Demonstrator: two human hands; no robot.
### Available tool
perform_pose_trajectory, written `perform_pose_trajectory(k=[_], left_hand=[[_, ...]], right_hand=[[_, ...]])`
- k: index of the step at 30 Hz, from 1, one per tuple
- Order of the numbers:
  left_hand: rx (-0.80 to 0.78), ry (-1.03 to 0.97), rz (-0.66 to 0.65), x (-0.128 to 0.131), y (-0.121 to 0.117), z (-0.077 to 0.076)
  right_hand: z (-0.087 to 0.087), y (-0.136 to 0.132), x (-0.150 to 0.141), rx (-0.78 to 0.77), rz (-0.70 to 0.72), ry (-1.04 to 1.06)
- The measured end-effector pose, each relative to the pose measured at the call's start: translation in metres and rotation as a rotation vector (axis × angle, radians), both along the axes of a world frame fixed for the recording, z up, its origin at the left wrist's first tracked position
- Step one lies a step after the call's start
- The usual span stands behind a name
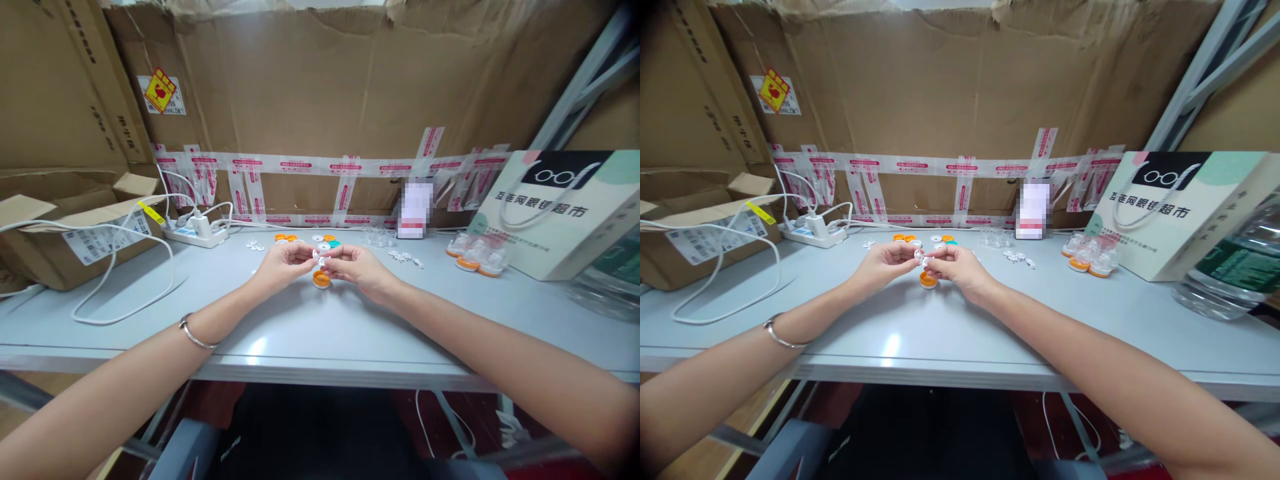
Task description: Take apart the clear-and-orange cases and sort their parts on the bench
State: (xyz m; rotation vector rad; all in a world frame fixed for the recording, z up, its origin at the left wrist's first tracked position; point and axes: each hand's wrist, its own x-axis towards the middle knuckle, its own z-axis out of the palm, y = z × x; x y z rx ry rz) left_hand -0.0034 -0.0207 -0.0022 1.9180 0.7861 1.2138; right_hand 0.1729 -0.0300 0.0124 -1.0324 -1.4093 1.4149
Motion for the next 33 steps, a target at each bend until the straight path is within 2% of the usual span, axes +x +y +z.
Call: perform_pose_trajectory(k=[2,5,7,9,12,16,18,20,22,24,26,29,33], left_hand=[[0.100,0.053,0.041,0.001,-0.003,0.002],[0.365,0.171,0.114,0.002,-0.009,0.004],[0.465,0.211,0.143,0.002,-0.011,0.005],[0.448,0.203,0.153,0.002,-0.011,0.005],[0.345,0.155,0.199,-0.001,-0.009,0.005],[0.289,0.156,0.225,-0.005,-0.007,0.003],[0.284,0.168,0.204,-0.005,-0.005,0.002],[0.280,0.175,0.184,-0.004,-0.005,0.002],[0.273,0.178,0.170,-0.003,-0.005,0.002],[0.263,0.183,0.168,-0.003,-0.005,0.003],[0.257,0.188,0.172,-0.003,-0.007,0.004],[0.257,0.187,0.153,-0.003,-0.007,0.005],[0.251,0.197,0.129,-0.003,-0.008,0.005]], right_hand=[[0.002,0.001,0.001,-0.070,0.009,0.036],[0.003,0.002,0.002,-0.181,0.057,0.065],[0.003,0.001,0.001,-0.178,0.073,0.042],[0.002,0.002,0.000,-0.095,0.055,-0.003],[0.004,0.008,0.005,0.119,-0.030,-0.092],[0.022,0.028,0.044,0.440,-0.214,-0.358],[0.034,0.040,0.076,0.434,-0.309,-0.511],[0.043,0.050,0.109,0.320,-0.339,-0.680],[0.045,0.058,0.135,0.216,-0.284,-0.901],[0.041,0.064,0.147,0.170,-0.225,-1.006],[0.033,0.068,0.145,0.181,-0.186,-0.961],[0.019,0.070,0.125,0.216,-0.150,-0.843],[0.005,0.071,0.098,0.157,-0.175,-0.796]])
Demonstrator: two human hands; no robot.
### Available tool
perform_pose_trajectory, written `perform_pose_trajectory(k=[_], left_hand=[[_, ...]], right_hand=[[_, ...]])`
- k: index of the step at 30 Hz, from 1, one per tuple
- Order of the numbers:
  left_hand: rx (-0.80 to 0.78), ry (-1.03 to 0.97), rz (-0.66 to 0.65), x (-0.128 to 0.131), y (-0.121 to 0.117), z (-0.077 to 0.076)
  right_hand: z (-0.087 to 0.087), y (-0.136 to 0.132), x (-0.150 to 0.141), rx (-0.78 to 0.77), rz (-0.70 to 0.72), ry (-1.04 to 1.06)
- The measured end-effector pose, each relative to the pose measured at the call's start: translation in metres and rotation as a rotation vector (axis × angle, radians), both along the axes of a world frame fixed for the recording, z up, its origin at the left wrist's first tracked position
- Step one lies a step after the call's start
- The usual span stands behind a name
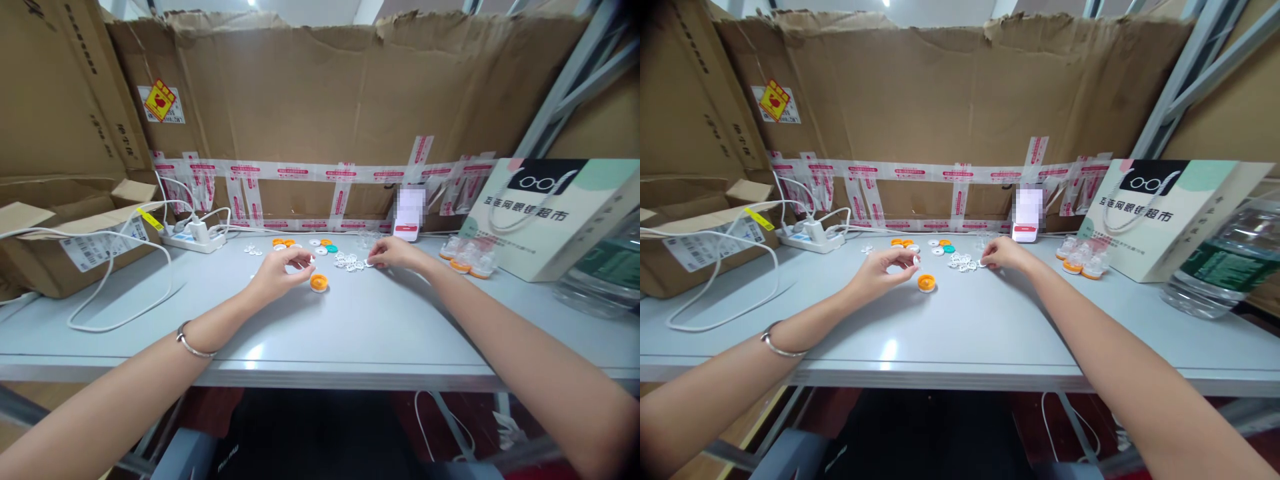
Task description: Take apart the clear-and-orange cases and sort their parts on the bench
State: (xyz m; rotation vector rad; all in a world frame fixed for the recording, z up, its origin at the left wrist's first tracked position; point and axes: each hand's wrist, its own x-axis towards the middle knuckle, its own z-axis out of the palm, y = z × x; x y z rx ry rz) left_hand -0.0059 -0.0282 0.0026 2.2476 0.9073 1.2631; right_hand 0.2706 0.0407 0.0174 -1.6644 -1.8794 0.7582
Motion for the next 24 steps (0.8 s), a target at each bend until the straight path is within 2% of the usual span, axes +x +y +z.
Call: perform_pose_trajectory(k=[3,6,9,11,13,15,17,21,24], left_hand=[[-0.006,0.009,-0.004,0.000,0.000,0.000],[-0.036,-0.001,-0.016,0.000,0.000,-0.001],[-0.112,-0.053,-0.046,0.002,0.000,-0.002],[-0.211,-0.090,-0.087,0.003,-0.001,-0.002],[-0.345,-0.128,-0.156,0.005,-0.003,-0.002],[-0.464,-0.168,-0.241,0.006,-0.005,-0.001],[-0.523,-0.185,-0.299,0.007,-0.007,0.001],[-0.536,-0.184,-0.303,0.006,-0.010,0.007],[-0.537,-0.171,-0.294,0.006,-0.011,0.009]], right_hand=[[-0.006,0.001,-0.008,-0.010,-0.023,0.041],[-0.004,-0.002,-0.011,0.024,-0.036,0.071],[0.004,-0.012,-0.019,0.168,-0.045,0.110],[0.010,-0.025,-0.032,0.285,0.058,0.190],[0.013,-0.040,-0.048,0.352,0.265,0.266],[0.013,-0.055,-0.064,0.379,0.472,0.264],[0.011,-0.065,-0.074,0.410,0.590,0.222],[0.011,-0.072,-0.081,0.484,0.598,0.194],[0.013,-0.073,-0.081,0.439,0.529,0.228]])
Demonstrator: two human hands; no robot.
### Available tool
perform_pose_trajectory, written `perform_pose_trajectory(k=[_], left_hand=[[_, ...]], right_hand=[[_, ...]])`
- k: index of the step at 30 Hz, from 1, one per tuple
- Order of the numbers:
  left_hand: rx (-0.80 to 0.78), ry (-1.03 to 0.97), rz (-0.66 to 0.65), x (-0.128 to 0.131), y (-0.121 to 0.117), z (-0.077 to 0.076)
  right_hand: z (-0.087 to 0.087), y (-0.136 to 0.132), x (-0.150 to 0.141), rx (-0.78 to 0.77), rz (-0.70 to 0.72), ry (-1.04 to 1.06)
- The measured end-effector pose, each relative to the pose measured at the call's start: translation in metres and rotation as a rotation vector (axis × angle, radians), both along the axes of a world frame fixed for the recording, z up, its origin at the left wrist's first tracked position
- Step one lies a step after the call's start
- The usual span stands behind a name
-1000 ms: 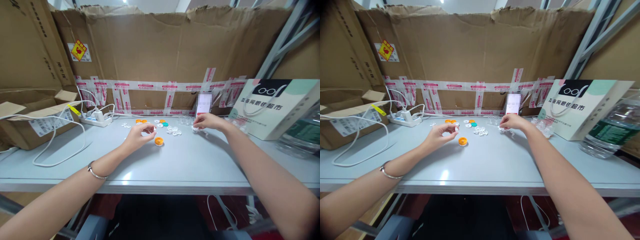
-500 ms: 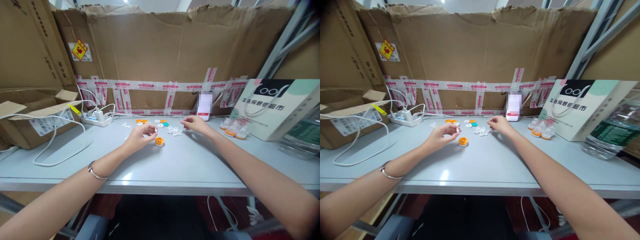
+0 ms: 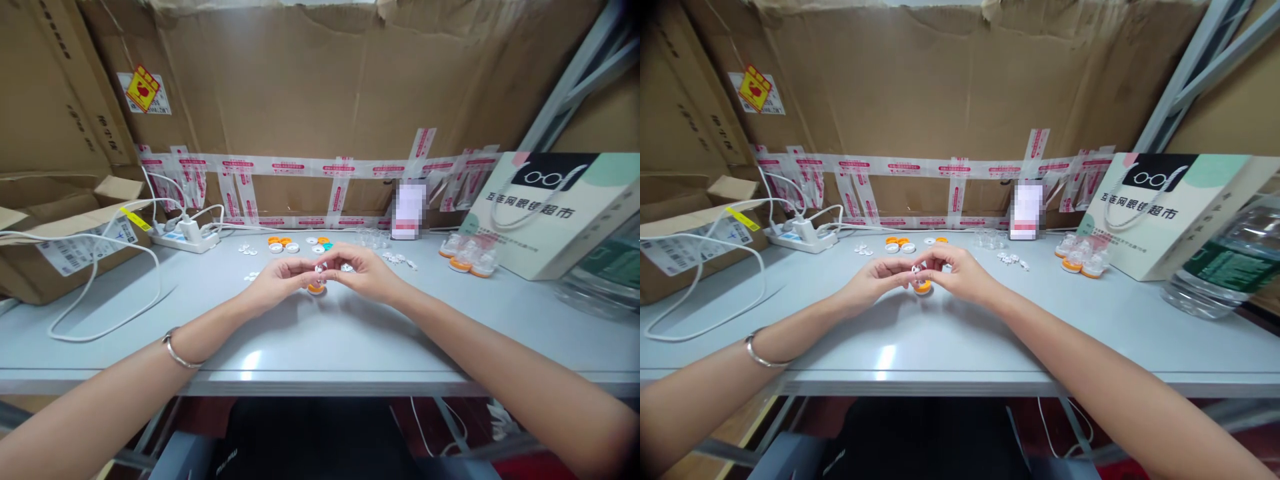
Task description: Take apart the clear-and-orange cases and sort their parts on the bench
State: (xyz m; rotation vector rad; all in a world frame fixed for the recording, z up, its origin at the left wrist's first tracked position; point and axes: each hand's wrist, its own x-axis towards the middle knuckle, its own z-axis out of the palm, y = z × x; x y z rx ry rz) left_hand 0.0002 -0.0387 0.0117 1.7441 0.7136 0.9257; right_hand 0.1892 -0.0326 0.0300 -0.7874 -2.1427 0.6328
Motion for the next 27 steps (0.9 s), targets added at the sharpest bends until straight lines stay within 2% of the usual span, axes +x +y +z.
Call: perform_pose_trajectory(k=[2,5,8,10,14,18,21,27], left_hand=[[0.012,0.025,0.030,0.000,0.001,0.000],[0.064,0.065,0.154,0.000,0.003,-0.001],[0.178,0.167,0.257,-0.002,0.007,0.001],[0.294,0.281,0.281,-0.004,0.010,0.002],[0.472,0.526,0.221,-0.007,0.016,0.003],[0.501,0.644,0.159,-0.003,0.024,-0.003],[0.521,0.656,0.149,0.001,0.030,-0.007],[0.461,0.592,0.130,0.005,0.039,-0.010]], right_hand=[[0.001,0.001,0.000,-0.118,-0.023,0.040],[0.003,0.007,0.005,-0.269,-0.074,0.127],[0.009,0.021,0.026,-0.352,-0.172,0.153],[0.014,0.032,0.048,-0.379,-0.255,0.092],[0.019,0.050,0.104,-0.414,-0.415,-0.088],[0.011,0.061,0.142,-0.515,-0.475,-0.164],[0.007,0.068,0.149,-0.564,-0.470,-0.234],[-0.002,0.084,0.153,-0.552,-0.569,-0.261]])
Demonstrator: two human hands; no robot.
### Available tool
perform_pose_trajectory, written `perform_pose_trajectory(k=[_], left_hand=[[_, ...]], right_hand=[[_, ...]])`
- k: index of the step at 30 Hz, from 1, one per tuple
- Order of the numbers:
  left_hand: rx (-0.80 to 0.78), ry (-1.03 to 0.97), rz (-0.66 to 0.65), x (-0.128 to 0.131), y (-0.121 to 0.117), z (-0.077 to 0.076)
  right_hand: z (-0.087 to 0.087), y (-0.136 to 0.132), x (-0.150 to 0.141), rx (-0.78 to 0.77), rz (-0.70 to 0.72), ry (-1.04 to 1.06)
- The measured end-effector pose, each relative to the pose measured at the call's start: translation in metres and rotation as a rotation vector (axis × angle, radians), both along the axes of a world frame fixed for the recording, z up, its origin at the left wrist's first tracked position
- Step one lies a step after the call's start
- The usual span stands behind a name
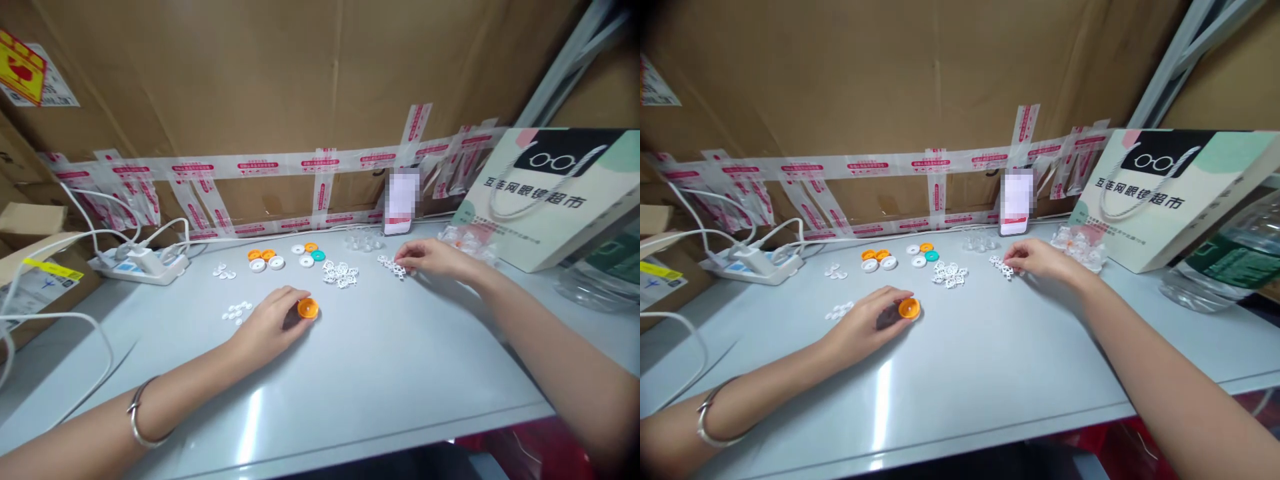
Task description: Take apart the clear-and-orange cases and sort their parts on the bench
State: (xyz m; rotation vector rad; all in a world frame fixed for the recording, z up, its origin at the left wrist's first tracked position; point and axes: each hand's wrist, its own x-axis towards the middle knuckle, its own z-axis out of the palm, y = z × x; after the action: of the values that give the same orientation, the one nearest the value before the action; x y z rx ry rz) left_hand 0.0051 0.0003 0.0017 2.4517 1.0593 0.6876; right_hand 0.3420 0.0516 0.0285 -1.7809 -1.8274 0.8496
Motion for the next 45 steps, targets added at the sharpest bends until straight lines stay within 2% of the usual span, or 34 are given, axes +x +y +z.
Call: perform_pose_trajectory(k=[7,10,13,17,22,27,31,35,39,45], left_hand=[[-0.034,-0.050,0.023,-0.001,0.007,-0.004],[-0.017,-0.057,0.037,0.000,0.006,-0.007],[0.004,-0.057,0.060,0.000,0.003,-0.010],[0.025,-0.056,0.083,0.001,0.001,-0.013],[0.015,-0.076,0.095,0.003,0.004,-0.014],[-0.048,-0.114,0.047,0.002,0.003,-0.010],[-0.074,-0.128,-0.020,-0.001,0.001,-0.009],[-0.105,-0.137,-0.068,-0.003,-0.001,-0.011],[-0.155,-0.161,-0.062,-0.003,-0.001,-0.013],[-0.211,-0.188,-0.092,-0.005,0.000,-0.017]], right_hand=[[-0.014,0.008,0.018,0.060,-0.042,-0.072],[-0.008,0.000,0.013,0.152,-0.126,-0.144],[0.001,-0.014,-0.008,0.265,-0.175,-0.091],[0.003,-0.035,-0.051,0.280,-0.020,0.080],[-0.008,-0.056,-0.092,0.207,0.216,0.132],[-0.019,-0.061,-0.104,0.176,0.262,0.174],[-0.025,-0.062,-0.110,0.211,0.284,0.198],[-0.028,-0.063,-0.116,0.220,0.415,0.153],[-0.024,-0.056,-0.123,0.200,0.516,0.065],[-0.006,-0.042,-0.135,0.050,0.611,-0.148]])
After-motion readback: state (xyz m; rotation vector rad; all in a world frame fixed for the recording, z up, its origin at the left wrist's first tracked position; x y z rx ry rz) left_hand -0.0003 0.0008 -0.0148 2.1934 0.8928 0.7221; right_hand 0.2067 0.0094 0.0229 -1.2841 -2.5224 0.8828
